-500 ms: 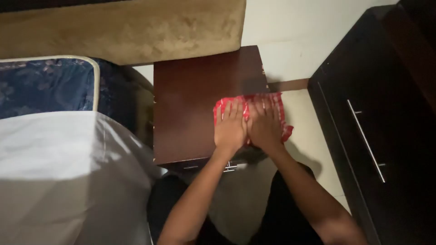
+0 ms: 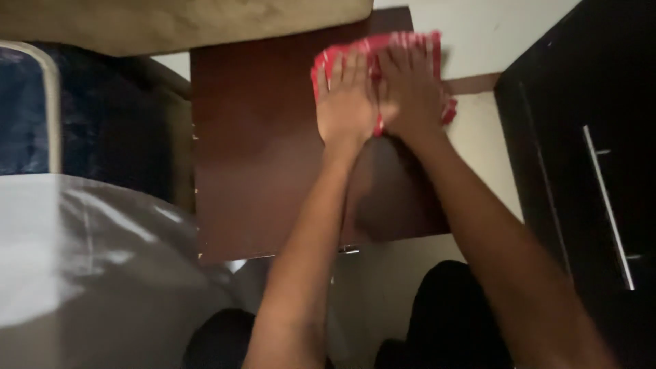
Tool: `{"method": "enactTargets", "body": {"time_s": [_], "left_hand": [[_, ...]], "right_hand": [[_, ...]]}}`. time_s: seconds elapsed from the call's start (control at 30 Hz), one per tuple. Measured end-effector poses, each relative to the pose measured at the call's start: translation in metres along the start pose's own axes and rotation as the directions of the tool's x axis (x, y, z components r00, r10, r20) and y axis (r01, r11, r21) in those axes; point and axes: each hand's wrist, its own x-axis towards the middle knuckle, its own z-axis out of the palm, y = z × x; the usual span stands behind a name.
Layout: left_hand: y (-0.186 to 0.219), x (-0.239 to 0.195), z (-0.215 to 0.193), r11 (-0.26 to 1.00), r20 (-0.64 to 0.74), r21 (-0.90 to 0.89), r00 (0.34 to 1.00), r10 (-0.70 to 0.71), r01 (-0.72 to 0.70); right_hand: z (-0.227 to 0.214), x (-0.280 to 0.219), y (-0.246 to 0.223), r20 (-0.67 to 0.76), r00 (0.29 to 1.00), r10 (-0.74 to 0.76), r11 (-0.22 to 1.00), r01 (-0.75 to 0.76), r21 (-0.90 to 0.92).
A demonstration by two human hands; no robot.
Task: Wiping a wooden nightstand with a checkered cloth.
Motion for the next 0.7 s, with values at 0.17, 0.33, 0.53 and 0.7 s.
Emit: {"method": "enactTargets", "body": {"time_s": [0.17, 0.33, 0.53, 0.7], "left_hand": [[0.000, 0.010, -0.004, 1.000, -0.004, 0.029, 1.000, -0.004, 0.004], [-0.006, -0.011, -0.004, 0.999, -0.037, 0.040, 0.999, -0.007, 0.008], [-0.022, -0.071, -0.025, 0.999, -0.040, 0.005, 0.999, 0.036, -0.036], [-0.038, -0.130, -0.050, 0.999, -0.027, 0.004, 0.998, 0.054, -0.054]], "right_hand": [[0.012, 0.006, 0.004, -0.018, 0.999, 0.033, 0.995, -0.031, 0.098], [-0.003, 0.004, -0.012, -0.099, 0.995, 0.032, 0.998, -0.027, 0.052], [-0.030, -0.040, -0.064, -0.184, 0.982, -0.046, 0.999, 0.043, -0.018], [-0.060, -0.073, -0.120, -0.102, 0.995, 0.012, 0.999, -0.008, 0.040]]}}
